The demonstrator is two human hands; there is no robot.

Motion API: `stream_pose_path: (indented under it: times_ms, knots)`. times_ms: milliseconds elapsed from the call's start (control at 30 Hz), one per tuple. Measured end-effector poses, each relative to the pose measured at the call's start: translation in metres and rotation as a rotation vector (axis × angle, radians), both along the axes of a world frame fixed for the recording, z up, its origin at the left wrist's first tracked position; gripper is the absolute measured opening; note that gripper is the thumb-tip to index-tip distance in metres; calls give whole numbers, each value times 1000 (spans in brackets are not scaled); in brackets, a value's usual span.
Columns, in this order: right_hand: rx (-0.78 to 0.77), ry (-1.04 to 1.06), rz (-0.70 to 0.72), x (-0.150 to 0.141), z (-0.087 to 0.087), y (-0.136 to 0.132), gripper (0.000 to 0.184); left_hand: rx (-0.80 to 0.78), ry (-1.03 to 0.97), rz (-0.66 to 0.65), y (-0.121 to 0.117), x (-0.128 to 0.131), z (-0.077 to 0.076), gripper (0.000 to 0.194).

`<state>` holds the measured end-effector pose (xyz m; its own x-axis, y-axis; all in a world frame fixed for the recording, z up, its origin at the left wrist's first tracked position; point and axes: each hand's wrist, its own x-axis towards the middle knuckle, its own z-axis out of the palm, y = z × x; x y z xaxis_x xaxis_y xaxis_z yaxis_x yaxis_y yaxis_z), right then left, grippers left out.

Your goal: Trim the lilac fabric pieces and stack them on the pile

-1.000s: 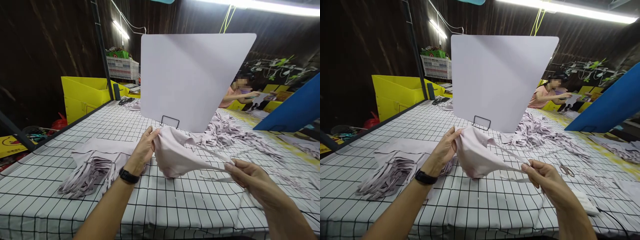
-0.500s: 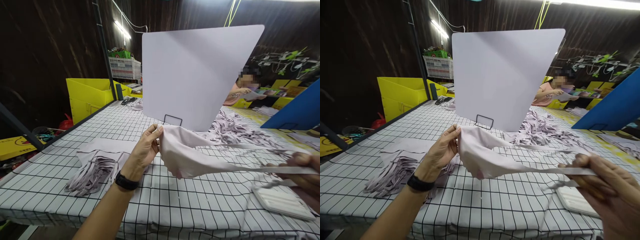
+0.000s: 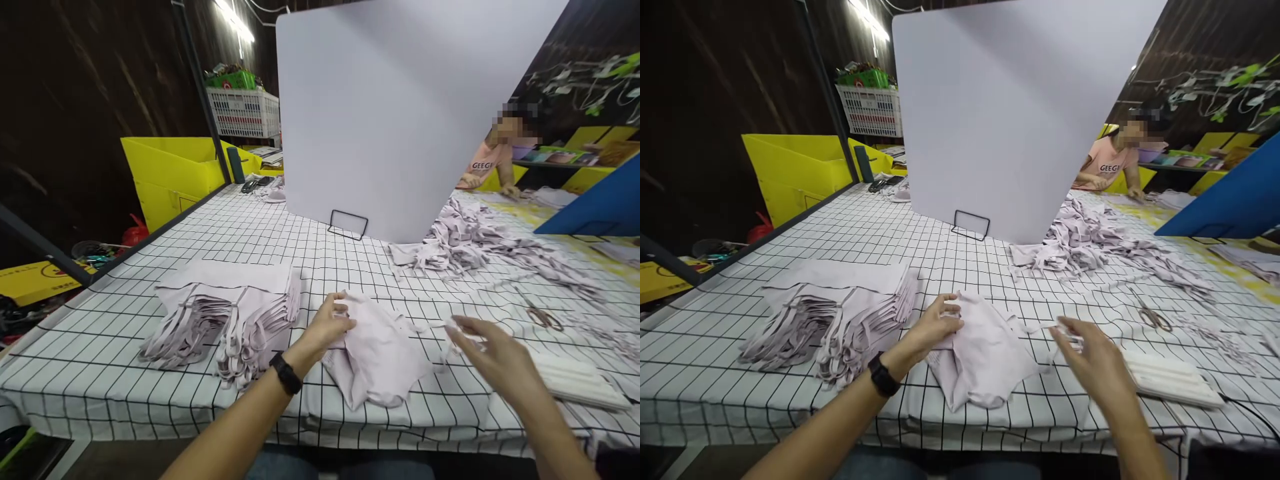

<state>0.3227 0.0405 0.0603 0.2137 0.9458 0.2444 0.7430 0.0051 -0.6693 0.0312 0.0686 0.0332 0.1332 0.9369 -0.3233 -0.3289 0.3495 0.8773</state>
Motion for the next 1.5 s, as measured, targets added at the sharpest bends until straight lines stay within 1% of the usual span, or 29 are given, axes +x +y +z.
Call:
stream_pose_path:
  times_ms: [33,133,167,200,267,300,333,367,433,500,567,633,700,733,867,933,1000,1067,1133,1200,1267,1333,1400,1433,1500]
  knots:
    - [-43,32,9,-17,-6,-10,41,37,30,-1,-5,-1,-2,55]
    - [-182,141,278,-77,-14,-34,35,135,123,-50,-13,-5,-1,47]
    - [-234,128,355,-97,-15,-38,34,157,152,-66,-13,-5,-1,43]
    - [-282,70,397,-115,-16,-39,31,174,180,-76,-13,-6,-1,41]
    - [-335,-100,408,-142,-20,-39,16,232,257,-92,-11,-6,-5,36]
    - [-345,-174,397,-149,-23,-38,8,273,305,-102,-10,-7,-8,35]
    - [-344,-218,391,-152,-25,-37,7,317,352,-116,-9,-8,-12,35]
    - [-331,-225,393,-151,-27,-38,11,367,393,-133,-9,-9,-16,35]
    - [-269,-142,393,-139,-27,-42,16,477,448,-170,-10,-12,-22,36]
    - [-173,-35,325,-119,-22,-51,21,583,476,-217,-12,-14,-24,37]
    - [-53,-22,169,-96,-11,-60,23,659,528,-260,-14,-14,-23,37]
    - [64,-119,-9,-75,2,-67,23,683,611,-283,-16,-13,-18,31]
    - [147,-206,-136,-57,14,-69,22,676,690,-274,-17,-12,-12,24]
    - [165,-218,-184,-50,19,-69,21,673,713,-269,-16,-12,-10,23]
    - [167,-172,-343,-31,38,-60,17,730,806,-299,-9,-13,-3,36]
    - [183,-169,-412,-24,47,-54,14,786,881,-274,-4,-12,0,31]
    - [196,-173,-440,-15,53,-47,13,839,909,-200,0,-12,5,20]
    - [191,-169,-425,-6,55,-39,14,875,883,-140,4,-13,13,12]
    - [176,-150,-402,3,54,-30,15,898,852,-131,8,-15,22,5]
    - [131,-113,-396,11,53,-22,19,927,839,-147,13,-18,31,8]
    - [61,5,-357,17,54,-15,27,968,846,-149,19,-23,40,13]
    - [23,213,-213,21,57,-10,31,1010,869,-141,25,-28,48,14]
    - [47,394,-12,24,64,-7,32,1043,900,-130,30,-33,58,14]
    - [59,428,86,24,68,-6,33,1057,912,-121,32,-36,63,14]
    - [53,364,243,23,78,-5,37,1082,928,-103,34,-43,75,15]
